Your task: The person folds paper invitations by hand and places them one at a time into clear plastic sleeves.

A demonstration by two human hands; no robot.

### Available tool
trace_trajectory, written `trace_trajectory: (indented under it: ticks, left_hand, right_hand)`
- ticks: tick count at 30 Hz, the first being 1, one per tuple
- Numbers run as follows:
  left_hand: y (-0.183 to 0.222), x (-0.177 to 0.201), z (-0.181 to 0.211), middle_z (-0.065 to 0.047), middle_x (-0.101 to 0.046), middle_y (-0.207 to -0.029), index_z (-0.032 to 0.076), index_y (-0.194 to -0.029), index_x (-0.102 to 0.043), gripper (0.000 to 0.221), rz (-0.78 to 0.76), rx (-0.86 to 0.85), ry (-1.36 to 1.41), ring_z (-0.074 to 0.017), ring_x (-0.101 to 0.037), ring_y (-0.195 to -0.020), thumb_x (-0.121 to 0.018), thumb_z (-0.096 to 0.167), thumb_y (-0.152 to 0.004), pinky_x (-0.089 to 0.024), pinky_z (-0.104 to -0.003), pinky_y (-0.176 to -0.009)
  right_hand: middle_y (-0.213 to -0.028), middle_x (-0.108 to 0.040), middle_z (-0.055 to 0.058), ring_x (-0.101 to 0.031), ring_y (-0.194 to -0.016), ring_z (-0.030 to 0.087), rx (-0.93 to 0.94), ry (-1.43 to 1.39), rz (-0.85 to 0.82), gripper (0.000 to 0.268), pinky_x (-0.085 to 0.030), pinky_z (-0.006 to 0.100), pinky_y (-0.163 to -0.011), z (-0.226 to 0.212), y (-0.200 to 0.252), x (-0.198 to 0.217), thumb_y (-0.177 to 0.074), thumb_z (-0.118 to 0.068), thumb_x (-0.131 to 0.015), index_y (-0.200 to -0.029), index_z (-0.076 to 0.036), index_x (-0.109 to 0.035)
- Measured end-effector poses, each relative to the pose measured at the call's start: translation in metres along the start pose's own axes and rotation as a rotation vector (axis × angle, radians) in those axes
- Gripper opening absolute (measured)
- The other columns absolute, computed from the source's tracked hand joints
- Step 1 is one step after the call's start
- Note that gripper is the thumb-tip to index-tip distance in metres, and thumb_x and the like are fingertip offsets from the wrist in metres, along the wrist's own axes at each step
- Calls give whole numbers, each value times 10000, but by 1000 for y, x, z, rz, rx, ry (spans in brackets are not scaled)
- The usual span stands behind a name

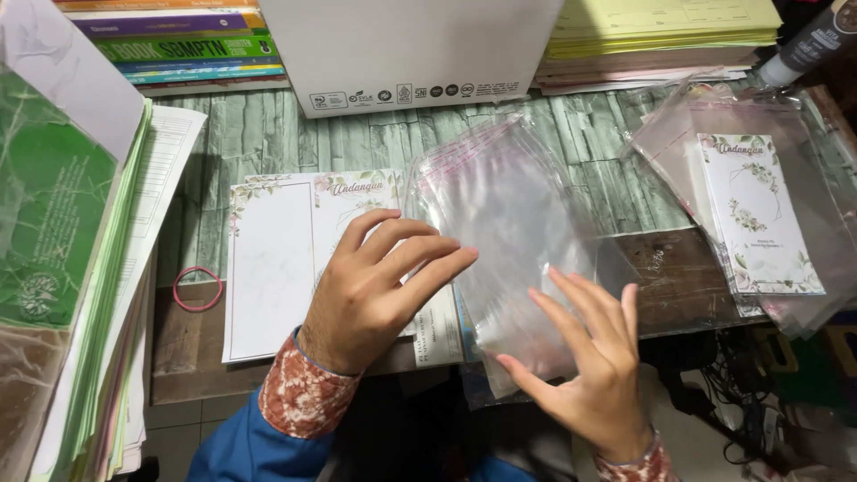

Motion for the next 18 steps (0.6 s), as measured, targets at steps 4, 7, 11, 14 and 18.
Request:
trace_trajectory:
  ticks: [4, 7, 11, 14, 18]
  left_hand:
    - [14, 14, 0, -69, -726, -1081, 55, -1204, -732, 245, 16, 59, -5, -257, -661, -977, -521, 45, -1081, -504, -463, -951]
    - [51, 20, -16, -128, -694, -1256, 18, -1422, -547, 498, -62, 339, -10, -283, -657, -1139, -717, 261, -1021, -477, -443, -1041]
    - [123, 7, -16, -121, -404, -1638, 71, -1585, -351, 1084, -381, 607, -158, -264, -379, -1513, -712, 736, -809, -229, -566, -1211]
    - [145, 4, 0, -90, -366, -1657, 108, -1581, -379, 1037, -421, 647, -172, -262, -324, -1532, -742, 701, -812, -187, -568, -1225]
    - [146, 11, 0, -77, -448, -1607, 158, -1533, -477, 845, -396, 646, -101, -290, -407, -1476, -773, 567, -856, -314, -565, -1148]
  right_hand:
    - [-1172, -755, 44, -711, -1034, 222, 19, -77, 84, 135, -387, 543, -1155, -13, -16, -21, -907, -81, -733, -1011, -161, -767]
    - [-1006, -804, 52, -738, -819, 167, 8, 2, 165, 167, -531, 378, -914, 0, -25, -24, -888, 18, -805, -1032, -68, -811]
    - [-933, -783, 60, -712, -811, 236, -35, 119, 255, 124, -511, 368, -853, 13, -27, -24, -951, 53, -849, -1001, -58, -830]
    - [-946, -786, 61, -686, -788, 246, -30, 193, 234, 110, -499, 370, -797, 18, -24, -32, -973, 22, -890, -978, -73, -833]
    - [-978, -793, 8, -724, -883, 221, -33, 236, 97, 95, -507, 361, -858, 19, -25, -45, -942, -65, -849, -934, -150, -806]
Point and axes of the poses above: each hand's wrist, its own y-axis away from the middle knuckle, its own x-axis out of the back of the hand, z = x × y, the point moved 6 cm from there along -y, towards the middle knuckle
